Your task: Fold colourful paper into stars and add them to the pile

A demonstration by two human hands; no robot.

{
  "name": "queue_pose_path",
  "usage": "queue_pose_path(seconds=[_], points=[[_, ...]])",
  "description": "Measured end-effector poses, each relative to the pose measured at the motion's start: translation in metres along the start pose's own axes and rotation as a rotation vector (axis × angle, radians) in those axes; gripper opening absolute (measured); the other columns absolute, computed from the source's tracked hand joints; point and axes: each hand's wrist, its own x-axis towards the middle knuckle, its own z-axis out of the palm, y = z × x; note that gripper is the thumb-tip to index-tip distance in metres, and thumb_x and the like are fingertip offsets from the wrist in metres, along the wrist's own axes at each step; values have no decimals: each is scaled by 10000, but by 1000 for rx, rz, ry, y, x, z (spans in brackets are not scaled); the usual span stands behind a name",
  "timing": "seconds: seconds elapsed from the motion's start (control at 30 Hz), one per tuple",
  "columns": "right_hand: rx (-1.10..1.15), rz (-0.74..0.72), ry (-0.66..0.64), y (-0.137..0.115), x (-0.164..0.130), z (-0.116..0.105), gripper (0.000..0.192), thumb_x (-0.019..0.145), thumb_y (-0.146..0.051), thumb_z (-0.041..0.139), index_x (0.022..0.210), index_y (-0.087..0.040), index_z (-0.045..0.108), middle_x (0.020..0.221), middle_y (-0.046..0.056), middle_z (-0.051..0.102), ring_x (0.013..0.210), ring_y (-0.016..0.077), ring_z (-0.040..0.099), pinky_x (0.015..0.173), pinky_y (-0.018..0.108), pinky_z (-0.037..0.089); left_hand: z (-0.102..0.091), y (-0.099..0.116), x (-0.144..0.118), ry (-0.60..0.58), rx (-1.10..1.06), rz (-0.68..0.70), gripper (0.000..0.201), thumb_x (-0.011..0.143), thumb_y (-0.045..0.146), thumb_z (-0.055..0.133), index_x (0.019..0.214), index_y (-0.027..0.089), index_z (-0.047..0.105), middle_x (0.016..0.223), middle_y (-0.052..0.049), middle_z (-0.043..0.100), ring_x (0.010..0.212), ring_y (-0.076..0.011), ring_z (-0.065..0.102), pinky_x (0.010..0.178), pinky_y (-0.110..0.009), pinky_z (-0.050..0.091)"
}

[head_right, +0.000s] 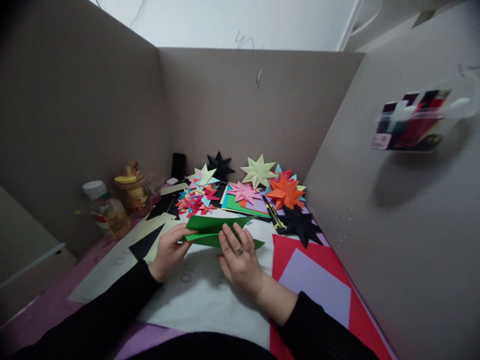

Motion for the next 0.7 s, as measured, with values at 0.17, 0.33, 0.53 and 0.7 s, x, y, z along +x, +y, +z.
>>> queue_pose_path(seconds=[0.17, 0.33, 0.53, 0.7], points=[[-44, -22, -2, 2, -3, 4, 657, 821, -193, 545, 1431, -195, 301, 1444, 117, 389, 1375, 351, 229, 1026, 564, 340, -1, 7, 4, 1, -53, -79, 100, 786, 191, 602, 770, 194, 701, 777, -62, 693, 716, -171, 627, 658, -270, 503], [-64, -50, -1, 5, -2, 5, 676, 808, -184, 567, 1431, -181, 306, 1438, 120, 397, 1394, 350, 164, 1039, 571, 317, -1, 9, 6, -7, -97, -129, 106, 794, 214, 604, 754, 188, 699, 763, -52, 686, 708, -166, 620, 642, -257, 492], [-74, -46, -7, 8, -2, 5, 635, 812, -203, 574, 1409, -225, 356, 1429, 112, 413, 1396, 345, 161, 1049, 574, 293, 0, 4, 4, -22, -94, -175, 120, 811, 229, 591, 775, 186, 698, 789, -54, 683, 721, -166, 613, 653, -258, 490], [-74, -55, -36, 9, -2, 4, 592, 797, -235, 610, 1348, -355, 432, 1452, 69, 380, 1391, 353, 170, 1047, 575, 276, 0, 3, 4, -33, -99, -205, 141, 810, 252, 595, 722, 174, 672, 768, -46, 674, 720, -166, 607, 658, -257, 479]])
